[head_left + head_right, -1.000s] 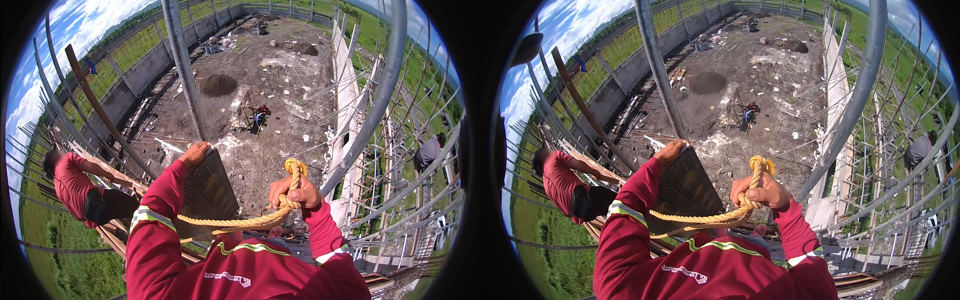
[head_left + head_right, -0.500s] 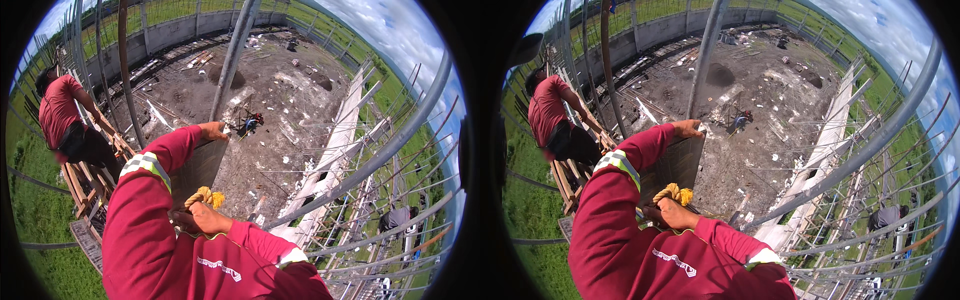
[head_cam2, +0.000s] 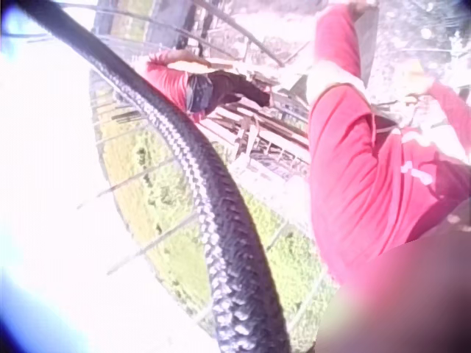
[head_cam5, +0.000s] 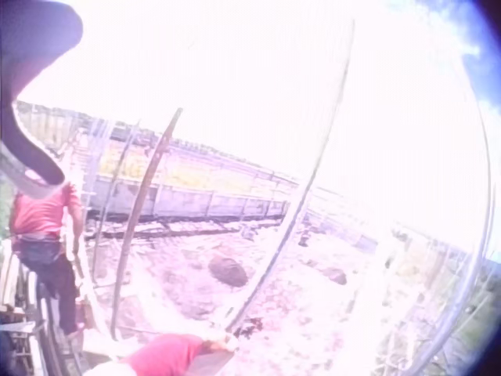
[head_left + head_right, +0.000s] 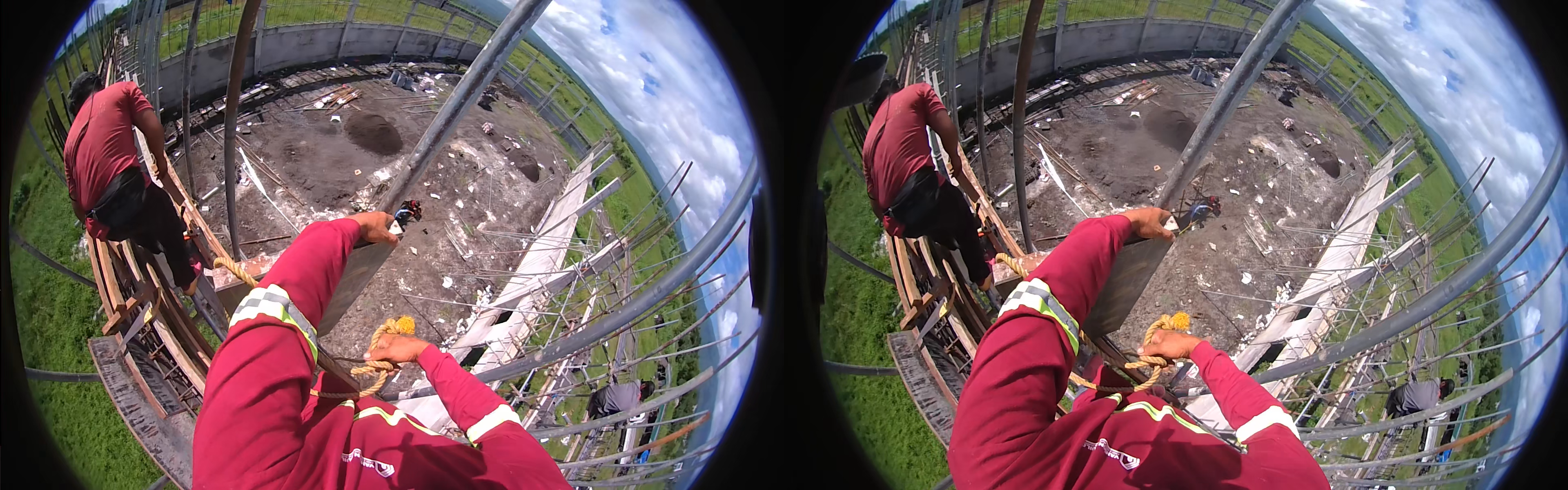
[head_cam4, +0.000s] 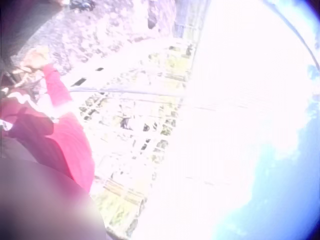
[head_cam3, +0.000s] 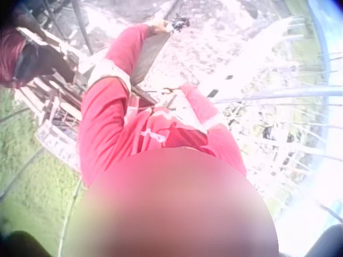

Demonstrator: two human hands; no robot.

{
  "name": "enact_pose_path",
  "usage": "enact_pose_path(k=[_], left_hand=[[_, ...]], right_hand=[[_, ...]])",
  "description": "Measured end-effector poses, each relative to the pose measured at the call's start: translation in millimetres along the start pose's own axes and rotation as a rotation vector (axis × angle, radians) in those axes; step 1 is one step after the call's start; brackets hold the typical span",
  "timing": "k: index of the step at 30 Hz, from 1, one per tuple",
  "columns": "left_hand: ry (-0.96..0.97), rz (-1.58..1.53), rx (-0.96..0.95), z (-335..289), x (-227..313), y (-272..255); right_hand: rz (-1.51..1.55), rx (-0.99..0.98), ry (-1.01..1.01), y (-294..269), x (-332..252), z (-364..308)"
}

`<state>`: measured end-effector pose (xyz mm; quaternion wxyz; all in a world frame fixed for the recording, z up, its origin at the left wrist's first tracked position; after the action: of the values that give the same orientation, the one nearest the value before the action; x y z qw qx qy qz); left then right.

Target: The person lifts and places wooden planks onto a circular scaffolding structure at a construction site. They walk along the scaffolding, reposition planks, and coordinate with another worker to secure the materials in place.

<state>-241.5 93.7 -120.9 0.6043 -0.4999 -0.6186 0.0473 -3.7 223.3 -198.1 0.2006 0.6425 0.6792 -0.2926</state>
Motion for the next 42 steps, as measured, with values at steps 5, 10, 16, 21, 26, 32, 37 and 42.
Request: enact_pose_path(k=[5,10,16,21,26,32,37,42], left_hand=[[0.002,0.019,-0.002,11,4,9],[0.026,0.025,0.044,17,8,12],[0.021,0.039,-0.015,17,5,16],[0.057,0.005,-0.05,15,10,33],[0.094,0.037,-0.116,19,16,45],[0.116,-0.003,-0.083,0,0,18],[0.11,0.026,-0.08,-3,16,31],[0.167,-0.007,-0.139,4,47,61]], right_hand=[[0.35,0.423,0.18,-98,76,-180],[0.102,0.573,0.057,-144,-2,-286],[-0.103,0.931,-0.051,-105,-85,-378],[-0.024,1.291,-0.124,-74,-95,-431],[0.152,1.113,-0.394,-60,-161,-324],[0.007,0.93,-0.571,-13,-172,-336],[-0.599,1.682,-0.364,31,-145,-483],[-0.15,1.586,-0.671,8,-181,-431]])
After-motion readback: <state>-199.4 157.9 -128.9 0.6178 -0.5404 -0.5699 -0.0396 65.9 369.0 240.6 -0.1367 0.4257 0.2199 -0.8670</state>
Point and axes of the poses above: each hand's wrist, its own z-axis towards the middle knuckle, its own y-axis out of the palm, x = y × z, the point moved 7 cm from there along z, towards the middle knuckle, and after that the axes turned 7 degrees about -x, right-handed, at the moved point
